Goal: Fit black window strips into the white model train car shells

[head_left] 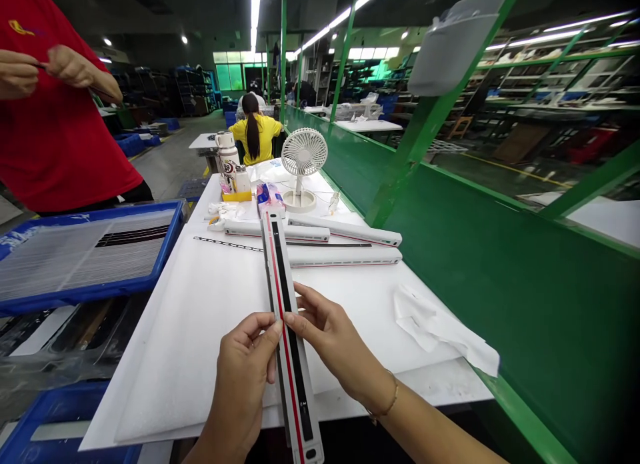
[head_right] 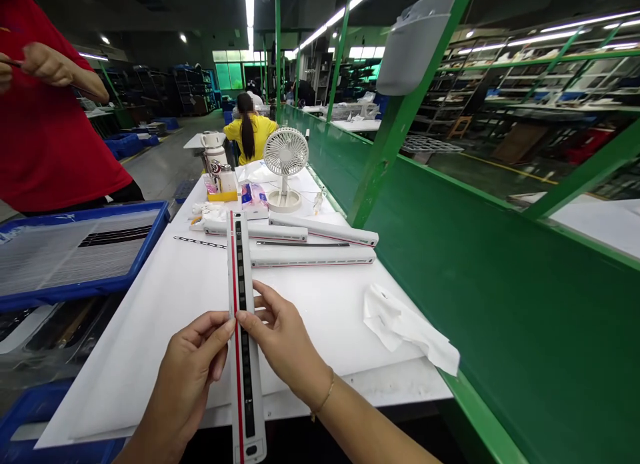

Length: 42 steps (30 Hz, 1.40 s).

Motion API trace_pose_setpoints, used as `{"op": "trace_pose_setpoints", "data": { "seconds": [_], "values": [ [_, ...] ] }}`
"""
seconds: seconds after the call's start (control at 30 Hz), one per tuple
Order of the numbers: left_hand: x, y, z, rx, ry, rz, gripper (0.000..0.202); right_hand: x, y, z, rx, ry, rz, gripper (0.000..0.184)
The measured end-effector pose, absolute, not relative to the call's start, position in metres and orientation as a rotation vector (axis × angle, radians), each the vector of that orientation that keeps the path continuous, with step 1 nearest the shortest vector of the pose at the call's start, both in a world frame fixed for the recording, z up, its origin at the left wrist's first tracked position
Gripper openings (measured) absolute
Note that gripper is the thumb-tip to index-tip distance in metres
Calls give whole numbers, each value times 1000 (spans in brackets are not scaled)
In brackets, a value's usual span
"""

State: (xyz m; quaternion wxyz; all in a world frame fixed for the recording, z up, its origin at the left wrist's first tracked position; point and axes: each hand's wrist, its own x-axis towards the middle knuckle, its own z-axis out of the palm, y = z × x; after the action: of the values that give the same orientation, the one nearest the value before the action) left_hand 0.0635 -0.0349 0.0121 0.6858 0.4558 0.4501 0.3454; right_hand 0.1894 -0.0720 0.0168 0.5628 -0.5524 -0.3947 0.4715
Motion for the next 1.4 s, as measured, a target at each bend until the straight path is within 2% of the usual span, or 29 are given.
{"op": "trace_pose_setpoints", "data": {
  "seconds": [0.1,0.13,0.3,0.43,0.53,0.6,0.73,0.87,1.4],
  "values": [
    [65,-29,16,917,986,810,23,191,-80,18,-1362,-863,1278,78],
    [65,-27,18,902,979,806,23,192,-84,19,-1384,-833,1316,81],
    [51,-22,31,1114,968,764,30,204,-94,42,-1302,-705,1398,57],
    [32,-7,32,1844,1070,1075,24,214,-98,67,-1260,-674,1560,45],
    [30,12,25,2376,842,1234,32,215,-100,78,-1310,-717,1529,43],
    [35,23,17,2507,701,1228,33,213,-102,82,-1316,-775,1489,38],
    [46,31,5,2509,643,1220,23,207,-102,89,-1298,-852,1475,30],
    [49,27,1,2480,633,1263,15,205,-102,97,-1296,-857,1416,33],
    [53,19,0,2424,581,1470,24,203,-97,82,-1191,-789,1358,40]
  ]
}}
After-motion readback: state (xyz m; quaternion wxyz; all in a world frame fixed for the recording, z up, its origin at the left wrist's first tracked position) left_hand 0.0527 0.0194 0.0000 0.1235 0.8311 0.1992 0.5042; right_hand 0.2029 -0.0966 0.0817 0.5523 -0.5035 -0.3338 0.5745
